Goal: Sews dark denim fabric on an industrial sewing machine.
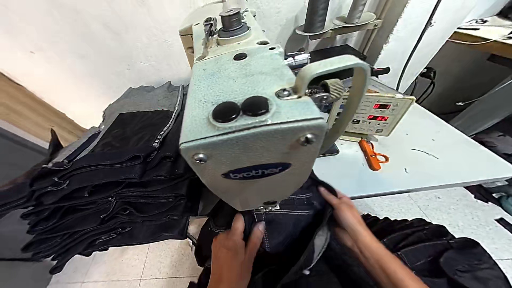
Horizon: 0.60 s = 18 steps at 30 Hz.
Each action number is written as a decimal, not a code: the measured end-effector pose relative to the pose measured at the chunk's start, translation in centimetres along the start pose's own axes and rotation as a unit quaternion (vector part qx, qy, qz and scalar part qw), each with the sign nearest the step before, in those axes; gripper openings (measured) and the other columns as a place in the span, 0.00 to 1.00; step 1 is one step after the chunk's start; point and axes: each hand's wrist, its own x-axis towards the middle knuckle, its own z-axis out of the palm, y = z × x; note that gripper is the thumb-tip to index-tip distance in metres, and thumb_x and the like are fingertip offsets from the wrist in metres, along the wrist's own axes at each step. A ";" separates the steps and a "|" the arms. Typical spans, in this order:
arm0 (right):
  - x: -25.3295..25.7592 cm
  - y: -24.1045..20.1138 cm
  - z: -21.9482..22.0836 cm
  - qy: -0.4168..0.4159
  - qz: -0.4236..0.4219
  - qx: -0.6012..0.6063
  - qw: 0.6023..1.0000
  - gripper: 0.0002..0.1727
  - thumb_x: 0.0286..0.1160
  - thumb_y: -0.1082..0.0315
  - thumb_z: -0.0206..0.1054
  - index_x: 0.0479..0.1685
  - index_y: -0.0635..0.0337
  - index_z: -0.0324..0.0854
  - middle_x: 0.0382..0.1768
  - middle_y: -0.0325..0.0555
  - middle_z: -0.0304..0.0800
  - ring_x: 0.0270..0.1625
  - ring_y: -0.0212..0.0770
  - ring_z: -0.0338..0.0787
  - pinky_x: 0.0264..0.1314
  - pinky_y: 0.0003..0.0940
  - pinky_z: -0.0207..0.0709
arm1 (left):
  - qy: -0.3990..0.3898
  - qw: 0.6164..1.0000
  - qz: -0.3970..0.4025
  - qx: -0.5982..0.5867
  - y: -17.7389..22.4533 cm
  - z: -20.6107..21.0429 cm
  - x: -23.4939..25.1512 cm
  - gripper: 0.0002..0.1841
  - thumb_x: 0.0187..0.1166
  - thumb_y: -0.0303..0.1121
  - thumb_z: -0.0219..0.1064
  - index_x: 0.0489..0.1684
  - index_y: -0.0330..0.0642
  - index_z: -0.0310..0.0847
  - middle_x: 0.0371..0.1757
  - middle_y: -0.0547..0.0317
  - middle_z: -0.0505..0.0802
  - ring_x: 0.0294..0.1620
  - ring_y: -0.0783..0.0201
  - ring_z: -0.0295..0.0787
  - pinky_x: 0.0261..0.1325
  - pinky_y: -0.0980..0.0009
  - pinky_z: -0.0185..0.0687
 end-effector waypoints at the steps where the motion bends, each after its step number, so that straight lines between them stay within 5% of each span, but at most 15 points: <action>1: 0.4 -1.1 -0.7 -0.038 -0.018 -0.027 0.999 0.12 0.89 0.68 0.53 0.52 0.59 0.83 0.34 0.39 0.93 0.36 0.31 0.92 0.41 0.31 0.89 | 0.015 0.999 0.006 -0.044 -1.4 -0.3 0.0 0.22 0.82 0.48 0.64 0.43 0.34 0.89 0.21 0.54 0.89 0.23 0.57 0.89 0.31 0.53 0.86; 4: 1.7 -4.3 -1.1 -0.175 -0.074 -0.152 0.970 0.09 0.77 0.69 0.61 0.37 0.53 0.88 0.27 0.37 0.93 0.29 0.29 0.90 0.34 0.26 0.86 | 0.069 0.984 -0.036 -0.159 -5.8 -3.2 -0.7 0.11 0.77 0.34 0.70 0.44 0.34 0.91 0.31 0.57 0.95 0.32 0.67 0.93 0.41 0.60 0.91; 7: 1.7 -5.1 2.7 -0.207 -0.202 -0.307 0.907 0.03 0.73 0.66 0.69 0.35 0.52 0.88 0.26 0.32 0.87 0.30 0.26 0.85 0.38 0.30 0.81 | 0.080 0.967 -0.051 -0.238 -10.0 -4.6 -2.0 0.09 0.77 0.29 0.66 0.46 0.33 0.89 0.34 0.65 0.95 0.32 0.77 0.91 0.39 0.72 0.89; 9: 2.9 -5.1 5.1 -0.204 -0.292 -0.346 0.868 0.04 0.74 0.68 0.72 0.37 0.60 0.87 0.25 0.39 0.85 0.28 0.31 0.82 0.35 0.36 0.77 | 0.084 0.955 -0.052 -0.279 -11.2 -4.2 -2.8 0.09 0.78 0.27 0.64 0.48 0.34 0.88 0.35 0.68 0.96 0.32 0.79 0.91 0.37 0.75 0.89; 12: 8.0 -4.1 7.4 -0.235 -0.451 -0.348 0.788 0.11 0.69 0.62 0.68 0.44 0.58 0.88 0.32 0.40 0.91 0.35 0.33 0.91 0.40 0.40 0.84 | 0.093 0.948 -0.060 -0.297 -11.1 -3.1 -3.3 0.08 0.79 0.26 0.63 0.48 0.35 0.87 0.31 0.73 0.94 0.23 0.84 0.83 0.28 0.81 0.81; 14: 9.0 -4.6 8.4 -0.262 -0.453 -0.351 0.777 0.16 0.63 0.68 0.72 0.52 0.55 0.87 0.38 0.40 0.93 0.40 0.34 0.93 0.46 0.41 0.88 | 0.095 0.947 -0.057 -0.302 -11.2 -3.0 -3.3 0.08 0.79 0.24 0.63 0.48 0.35 0.87 0.30 0.74 0.94 0.22 0.84 0.82 0.28 0.81 0.81; 18: 8.7 -4.2 8.3 -0.269 -0.406 -0.343 0.803 0.23 0.56 0.76 0.73 0.57 0.54 0.83 0.34 0.40 0.91 0.34 0.35 0.91 0.38 0.41 0.88 | 0.099 0.944 -0.052 -0.311 -11.6 -3.2 -2.8 0.08 0.79 0.25 0.63 0.47 0.36 0.87 0.30 0.75 0.94 0.22 0.84 0.83 0.28 0.81 0.81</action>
